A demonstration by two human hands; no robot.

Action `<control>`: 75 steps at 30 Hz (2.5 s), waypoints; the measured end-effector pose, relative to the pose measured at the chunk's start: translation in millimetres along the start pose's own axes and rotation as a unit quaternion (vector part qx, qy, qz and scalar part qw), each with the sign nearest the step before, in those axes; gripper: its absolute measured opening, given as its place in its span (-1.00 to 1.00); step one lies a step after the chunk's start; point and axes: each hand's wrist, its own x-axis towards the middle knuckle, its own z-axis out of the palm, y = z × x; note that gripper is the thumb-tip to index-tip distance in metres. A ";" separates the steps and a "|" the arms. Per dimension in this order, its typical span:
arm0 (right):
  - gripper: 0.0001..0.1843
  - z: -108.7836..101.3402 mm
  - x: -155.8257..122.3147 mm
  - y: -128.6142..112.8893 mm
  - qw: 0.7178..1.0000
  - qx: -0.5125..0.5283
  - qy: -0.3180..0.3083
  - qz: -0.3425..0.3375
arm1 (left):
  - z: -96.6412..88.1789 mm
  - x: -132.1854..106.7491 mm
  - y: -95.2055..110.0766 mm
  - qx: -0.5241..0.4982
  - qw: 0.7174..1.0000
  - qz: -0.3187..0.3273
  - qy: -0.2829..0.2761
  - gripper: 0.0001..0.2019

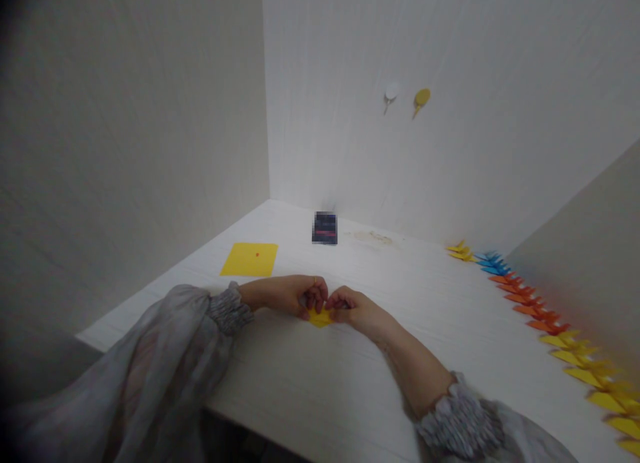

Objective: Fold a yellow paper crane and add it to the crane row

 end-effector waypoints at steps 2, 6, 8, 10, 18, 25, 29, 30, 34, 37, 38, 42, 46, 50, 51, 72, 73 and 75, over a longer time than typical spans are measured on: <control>-0.87 5.4 3.4 5.0 0.999 -0.031 0.036 0.002 | -0.7 -0.3 -0.2 -0.008 1.000 0.003 -0.005 -0.56; -0.82 15.2 11.0 17.1 0.986 -0.116 0.119 -0.032 | -1.8 0.7 -2.3 -0.018 1.000 0.001 -0.001 -0.57; -0.84 17.3 13.1 18.7 0.980 -0.147 0.131 -0.042 | -1.6 1.8 -5.3 -0.029 1.000 0.006 0.006 -0.58; -0.84 18.2 13.9 17.1 0.975 -0.171 0.134 -0.045 | -0.7 2.3 -8.5 -0.039 0.999 0.018 0.024 -0.60; -0.72 25.5 9.9 15.6 0.946 -0.229 0.215 -0.081 | 4.3 -2.7 -10.0 0.159 0.972 -0.008 0.170 -0.50; -0.85 27.3 -1.1 5.9 0.941 -0.249 0.200 -0.111 | 3.8 2.1 -15.0 0.232 0.954 0.058 0.180 -0.68; -0.88 25.6 -4.4 2.3 0.942 -0.267 0.168 -0.112 | 4.0 2.2 -12.1 0.249 0.950 0.046 0.183 -0.69; -0.88 25.3 -4.8 2.1 0.943 -0.269 0.165 -0.105 | 4.0 2.4 -11.5 0.251 0.950 0.043 0.181 -0.69; -0.84 25.1 -5.9 2.9 0.949 -0.255 0.173 -0.069 | 4.4 4.5 -13.0 0.242 0.954 0.040 0.175 -0.67; -0.78 25.3 -6.1 3.6 0.950 -0.250 0.181 -0.057 | 5.2 5.6 -15.5 0.230 0.955 0.048 0.182 -0.66; -0.78 25.3 -6.0 3.7 0.949 -0.253 0.179 -0.058 | 5.6 5.6 -15.8 0.226 0.955 0.049 0.183 -0.66; -0.82 25.0 -6.0 2.7 0.943 -0.269 0.182 -0.077 | 6.8 2.7 -11.8 0.173 0.966 0.023 0.191 -0.68; -0.90 24.1 -8.0 -0.5 0.937 -0.263 0.204 -0.109 | 6.7 -1.6 -3.8 0.104 0.981 -0.002 0.163 -0.73; -0.94 23.4 -11.0 -4.9 0.935 -0.234 0.228 -0.137 | 5.8 -2.9 1.6 0.077 0.985 0.015 0.153 -0.74; -0.94 23.5 -11.6 -5.8 0.935 -0.226 0.234 -0.141 | 5.6 -2.8 2.6 0.069 0.986 0.015 0.152 -0.75; -0.93 21.5 -10.6 -6.5 0.913 -0.247 0.263 -0.188 | 6.6 -2.4 1.8 0.127 0.963 0.048 0.232 -0.82; -0.93 21.0 -10.3 -5.7 0.909 -0.261 0.257 -0.200 | 6.6 -2.5 0.9 0.124 0.963 0.057 0.232 -0.83; -0.92 19.9 -9.6 -3.9 0.897 -0.298 0.240 -0.222 | 6.3 -3.1 -1.1 0.122 0.965 0.069 0.222 -0.83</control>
